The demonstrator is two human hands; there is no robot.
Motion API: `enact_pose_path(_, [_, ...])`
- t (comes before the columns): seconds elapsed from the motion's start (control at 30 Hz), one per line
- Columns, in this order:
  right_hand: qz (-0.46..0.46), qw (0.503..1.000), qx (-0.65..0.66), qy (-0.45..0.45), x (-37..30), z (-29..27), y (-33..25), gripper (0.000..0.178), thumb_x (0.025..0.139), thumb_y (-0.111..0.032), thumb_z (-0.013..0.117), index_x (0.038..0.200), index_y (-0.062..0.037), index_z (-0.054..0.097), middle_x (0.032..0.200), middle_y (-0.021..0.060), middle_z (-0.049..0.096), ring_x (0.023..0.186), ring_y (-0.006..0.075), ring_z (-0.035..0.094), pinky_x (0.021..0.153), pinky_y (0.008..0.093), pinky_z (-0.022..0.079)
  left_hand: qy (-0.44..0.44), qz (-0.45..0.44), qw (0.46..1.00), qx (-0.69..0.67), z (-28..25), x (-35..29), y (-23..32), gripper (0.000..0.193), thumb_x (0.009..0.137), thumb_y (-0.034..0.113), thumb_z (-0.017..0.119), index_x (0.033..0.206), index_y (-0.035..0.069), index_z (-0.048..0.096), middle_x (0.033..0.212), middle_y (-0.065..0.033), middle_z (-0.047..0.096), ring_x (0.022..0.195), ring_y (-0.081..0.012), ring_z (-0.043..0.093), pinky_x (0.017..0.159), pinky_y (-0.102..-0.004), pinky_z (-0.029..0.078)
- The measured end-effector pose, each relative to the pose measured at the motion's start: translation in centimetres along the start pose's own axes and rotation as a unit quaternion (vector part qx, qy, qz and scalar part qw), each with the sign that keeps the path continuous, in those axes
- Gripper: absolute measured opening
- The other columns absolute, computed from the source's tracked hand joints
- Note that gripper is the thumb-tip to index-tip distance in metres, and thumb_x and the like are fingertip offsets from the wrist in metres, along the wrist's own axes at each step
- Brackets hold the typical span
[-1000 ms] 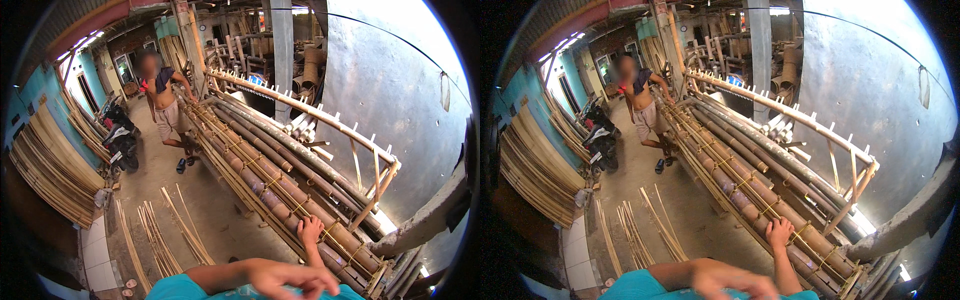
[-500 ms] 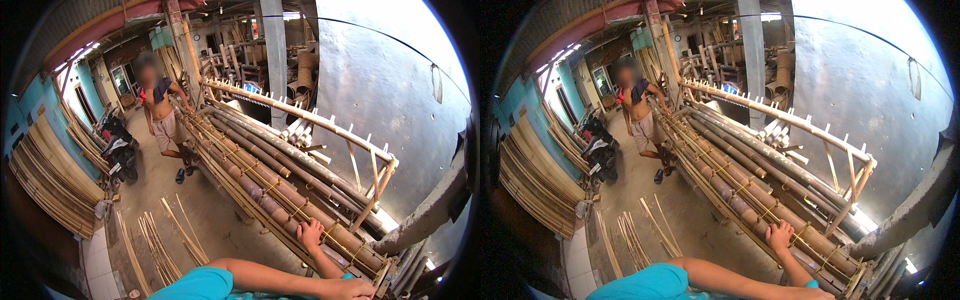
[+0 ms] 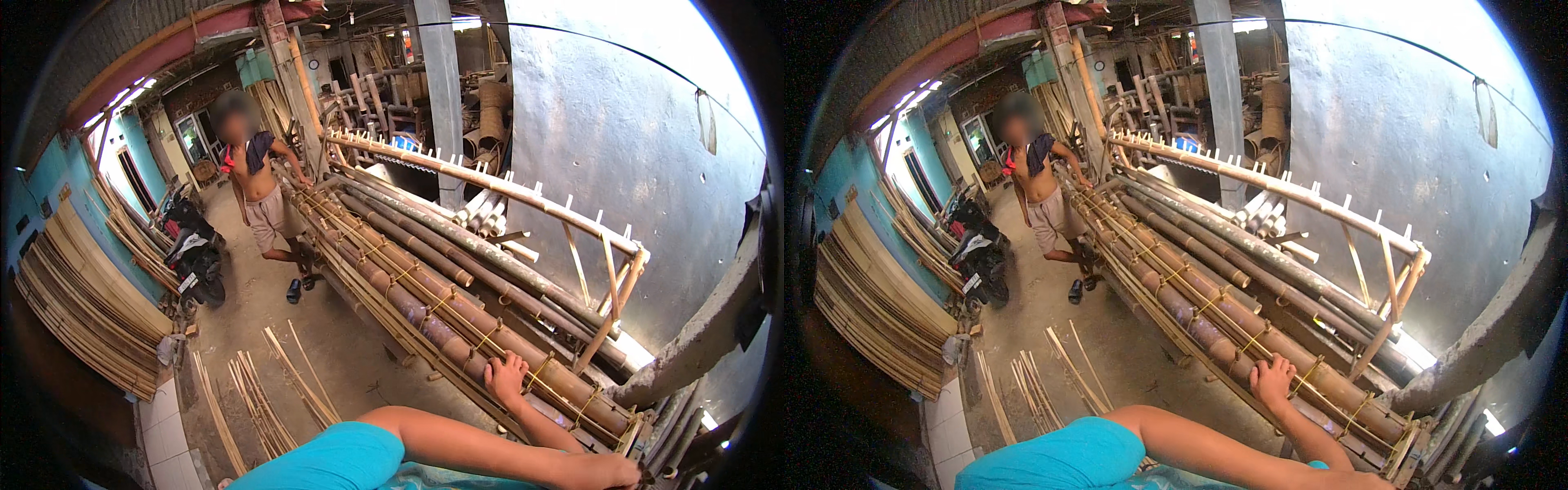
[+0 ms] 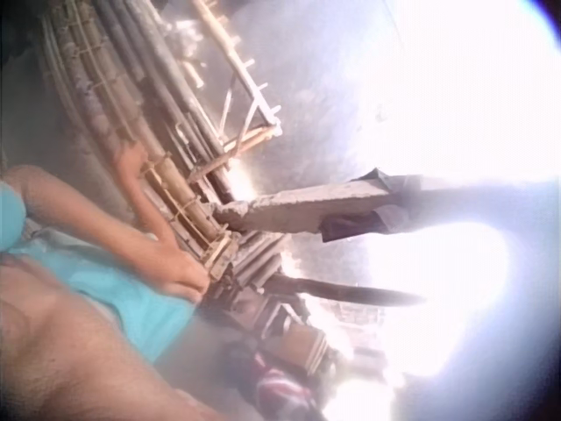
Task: The person selects thin bamboo strips from the floor and places them onto a curved bamboo frame. They then use yellow string to tie the strips to the frame, securing them in place. Another person is visible nearby, occasionally interacting with the materials.
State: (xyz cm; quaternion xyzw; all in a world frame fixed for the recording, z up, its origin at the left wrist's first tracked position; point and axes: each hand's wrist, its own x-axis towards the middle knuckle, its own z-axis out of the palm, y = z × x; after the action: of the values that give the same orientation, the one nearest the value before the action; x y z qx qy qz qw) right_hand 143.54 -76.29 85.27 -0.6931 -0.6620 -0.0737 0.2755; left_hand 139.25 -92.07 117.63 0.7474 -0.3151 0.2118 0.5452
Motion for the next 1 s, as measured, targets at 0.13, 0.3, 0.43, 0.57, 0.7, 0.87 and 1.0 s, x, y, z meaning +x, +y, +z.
enact_pose_path(0.13, [0.012,1.000,-0.001,-0.003,-0.2,-0.1,0.0,0.024,0.083,-0.031,0.064,0.096,-0.0124,0.070,0.124,0.0210,0.052,0.115,0.0366,0.045,0.099,0.0514,0.027,-0.071,-0.034,0.997,-0.016,-0.4,-1.8,-0.7,0.031,0.098,0.024,0.053,0.089,-0.004,0.063,0.085,-0.0248,0.063,0.082,-0.0414,0.061,0.074,-0.0473,0.049])
enact_pose_path(0.3, [0.017,1.000,-0.007,0.014,0.0,0.0,0.1,0.024,0.082,-0.031,0.064,0.096,-0.0131,0.070,0.125,0.0211,0.052,0.114,0.0369,0.045,0.099,0.0521,0.028,-0.038,-0.077,0.995,-0.055,-1.9,-3.3,2.9,0.030,0.099,0.021,0.051,0.092,-0.004,0.066,0.083,-0.0247,0.063,0.082,-0.0410,0.062,0.075,-0.0455,0.050])
enact_pose_path(0.43, [0.013,1.000,-0.025,0.001,-0.2,0.1,0.3,0.023,0.082,-0.031,0.064,0.096,-0.0138,0.069,0.125,0.0208,0.052,0.114,0.0374,0.046,0.098,0.0524,0.029,-0.183,-0.036,0.982,-0.009,-3.7,-3.5,2.6,0.023,0.097,0.016,0.052,0.100,-0.004,0.064,0.089,-0.0221,0.064,0.084,-0.0392,0.061,0.082,-0.0452,0.049])
enact_pose_path(0.57, [0.009,1.000,-0.009,0.014,-0.2,0.5,0.5,0.022,0.081,-0.030,0.066,0.096,-0.0139,0.069,0.125,0.0209,0.052,0.115,0.0374,0.045,0.098,0.0530,0.029,0.012,-0.041,0.999,0.033,-1.3,-3.0,2.0,0.019,0.095,0.013,0.054,0.100,-0.003,0.062,0.091,-0.0201,0.063,0.084,-0.0377,0.060,0.085,-0.0458,0.048])
enact_pose_path(0.7, [0.000,1.000,-0.006,0.017,-0.2,0.4,-0.4,0.023,0.081,-0.030,0.066,0.097,-0.0131,0.069,0.125,0.0215,0.052,0.116,0.0375,0.045,0.098,0.0523,0.029,0.095,-0.028,0.989,0.112,0.9,-1.9,1.4,0.016,0.089,0.008,0.055,0.100,-0.002,0.060,0.089,-0.0176,0.061,0.086,-0.0349,0.061,0.083,-0.0472,0.047])
enact_pose_path(0.87, [0.013,1.000,-0.011,0.017,0.1,0.1,-0.2,0.023,0.082,-0.031,0.066,0.098,-0.0160,0.070,0.125,0.0199,0.051,0.116,0.0361,0.045,0.098,0.0501,0.029,0.007,-0.124,0.991,0.048,0.5,-3.4,1.1,0.015,0.089,0.009,0.058,0.093,-0.002,0.066,0.084,-0.0204,0.066,0.078,-0.0351,0.063,0.077,-0.0461,0.050])
enact_pose_path(1.0, [0.014,1.000,0.014,0.019,-0.3,0.4,0.0,0.024,0.083,-0.030,0.065,0.097,-0.0116,0.069,0.126,0.0219,0.051,0.116,0.0377,0.044,0.099,0.0520,0.027,0.090,-0.092,0.990,-0.050,1.1,-4.7,1.6,0.019,0.093,0.013,0.058,0.087,-0.003,0.067,0.084,-0.0220,0.066,0.077,-0.0358,0.063,0.073,-0.0436,0.050])
